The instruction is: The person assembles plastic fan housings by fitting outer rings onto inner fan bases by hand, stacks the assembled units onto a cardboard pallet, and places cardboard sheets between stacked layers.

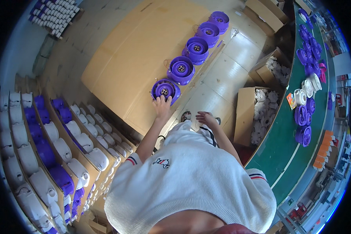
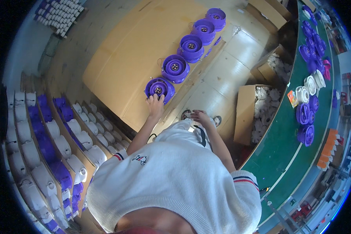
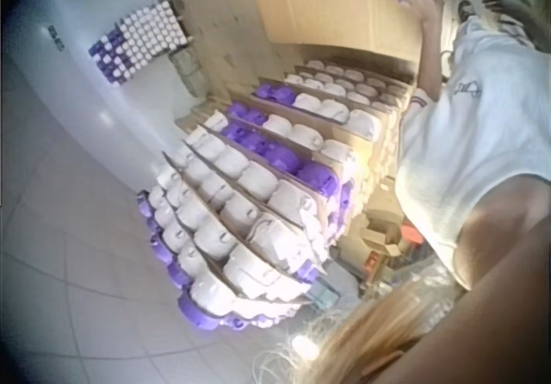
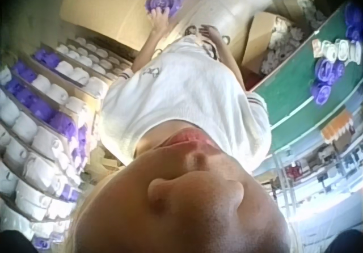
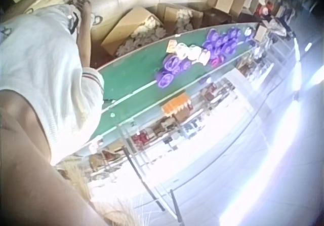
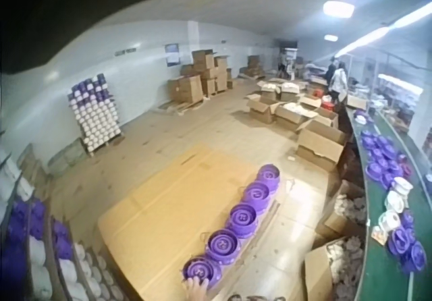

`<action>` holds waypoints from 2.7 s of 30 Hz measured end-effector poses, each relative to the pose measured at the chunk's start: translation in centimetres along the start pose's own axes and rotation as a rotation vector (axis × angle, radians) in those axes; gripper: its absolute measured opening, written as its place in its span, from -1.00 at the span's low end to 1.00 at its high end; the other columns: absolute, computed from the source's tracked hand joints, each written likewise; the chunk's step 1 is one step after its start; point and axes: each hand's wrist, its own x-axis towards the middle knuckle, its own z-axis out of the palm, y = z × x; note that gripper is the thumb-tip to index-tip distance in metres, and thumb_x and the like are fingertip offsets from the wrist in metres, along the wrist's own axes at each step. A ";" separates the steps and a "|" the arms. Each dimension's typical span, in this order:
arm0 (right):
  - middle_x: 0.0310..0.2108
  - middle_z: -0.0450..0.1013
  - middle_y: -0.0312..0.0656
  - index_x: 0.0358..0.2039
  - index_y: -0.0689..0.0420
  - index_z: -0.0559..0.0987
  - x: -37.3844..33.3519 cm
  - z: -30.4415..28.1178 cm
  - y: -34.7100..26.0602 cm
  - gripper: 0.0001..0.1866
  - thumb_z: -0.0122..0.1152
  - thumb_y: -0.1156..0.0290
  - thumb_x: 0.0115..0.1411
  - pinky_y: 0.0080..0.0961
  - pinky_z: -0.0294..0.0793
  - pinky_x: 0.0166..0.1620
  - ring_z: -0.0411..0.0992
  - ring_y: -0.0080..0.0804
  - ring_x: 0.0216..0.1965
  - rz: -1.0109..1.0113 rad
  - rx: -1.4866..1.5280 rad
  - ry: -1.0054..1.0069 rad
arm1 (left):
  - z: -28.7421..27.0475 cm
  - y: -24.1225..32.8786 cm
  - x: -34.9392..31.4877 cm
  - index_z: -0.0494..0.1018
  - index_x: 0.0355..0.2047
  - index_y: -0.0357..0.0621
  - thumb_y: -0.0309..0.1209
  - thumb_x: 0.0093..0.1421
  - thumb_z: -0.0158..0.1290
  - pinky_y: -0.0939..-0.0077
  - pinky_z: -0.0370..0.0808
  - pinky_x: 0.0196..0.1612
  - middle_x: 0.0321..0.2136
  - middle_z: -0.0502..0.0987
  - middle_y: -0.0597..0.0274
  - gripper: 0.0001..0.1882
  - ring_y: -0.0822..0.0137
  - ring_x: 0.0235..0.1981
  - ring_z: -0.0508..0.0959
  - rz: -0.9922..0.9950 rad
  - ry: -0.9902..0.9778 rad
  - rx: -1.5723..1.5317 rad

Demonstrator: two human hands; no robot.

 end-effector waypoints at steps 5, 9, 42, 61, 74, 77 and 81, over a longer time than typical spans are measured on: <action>-0.23 0.45 -0.11 -0.06 0.20 0.37 0.8 -7.2 2.7 -0.63 -0.21 0.38 0.13 -0.43 0.39 -0.16 0.44 -0.33 -0.25 -0.040 0.048 0.262 | 0.0 0.1 0.0 0.33 -0.21 0.00 -0.40 -0.12 0.10 -0.02 0.17 -0.06 -0.35 0.27 0.16 -0.60 0.14 -0.23 0.26 0.001 0.025 0.033; -0.26 0.45 -0.12 -0.07 0.18 0.38 0.0 -11.1 4.2 -0.63 -0.21 0.38 0.12 -0.44 0.40 -0.19 0.44 -0.34 -0.27 -0.082 0.160 0.334 | -0.4 0.2 -0.1 0.36 -0.24 0.02 -0.44 -0.06 -0.01 -0.02 0.18 -0.03 -0.38 0.27 0.16 -0.70 0.16 -0.27 0.27 0.008 0.017 -0.008; -0.31 0.43 -0.20 -0.08 0.15 0.36 -17.5 -27.8 -3.7 -0.63 -0.08 0.18 0.21 -0.60 0.44 -0.25 0.42 -0.52 -0.32 -0.442 0.190 0.223 | -1.6 36.4 15.6 0.26 -0.12 -0.20 -0.49 -0.05 0.01 0.23 0.28 -0.05 -0.17 0.27 -0.09 -0.58 -0.04 -0.11 0.31 0.715 -0.282 -0.680; -0.53 0.49 -0.08 -0.40 0.31 0.51 -24.1 -34.2 4.8 -0.53 -0.09 0.07 0.18 -0.52 0.51 -0.51 0.46 -0.39 -0.61 -0.244 0.583 0.661 | 2.6 59.0 15.2 0.21 -0.08 -0.04 -0.37 0.01 -0.01 0.10 0.35 -0.12 -0.13 0.20 -0.14 -0.58 -0.15 -0.11 0.31 1.416 -0.760 -0.516; -0.64 0.45 -0.10 -0.52 0.33 0.55 -21.9 -38.4 -0.8 -0.35 -0.03 -0.14 0.07 -0.55 0.44 -0.61 0.42 -0.39 -0.68 0.017 0.660 0.736 | -0.2 76.7 31.7 0.23 -0.08 -0.11 -0.50 -0.06 0.02 0.12 0.11 0.08 -0.06 0.15 -0.12 -0.53 -0.08 0.04 0.12 1.280 -0.374 -0.908; -0.64 0.47 -0.15 -0.55 0.29 0.55 -21.3 -40.6 -3.9 -0.43 0.02 -0.08 0.08 -0.59 0.44 -0.54 0.43 -0.44 -0.67 -0.061 0.791 0.779 | -1.4 83.3 38.4 0.24 -0.09 -0.12 -0.52 -0.09 0.02 0.17 0.11 0.07 -0.08 0.17 -0.08 -0.52 -0.04 0.02 0.14 1.270 -0.309 -0.945; -0.57 0.50 -0.08 -0.57 0.28 0.55 -20.8 -44.9 -6.7 -0.45 0.06 -0.06 0.06 -0.60 0.44 -0.57 0.46 -0.42 -0.65 -0.141 0.984 0.873 | -1.3 95.1 45.3 0.24 -0.09 -0.17 -0.51 -0.11 0.04 0.23 0.12 0.05 -0.14 0.24 -0.05 -0.50 -0.01 -0.02 0.20 1.342 -0.189 -1.023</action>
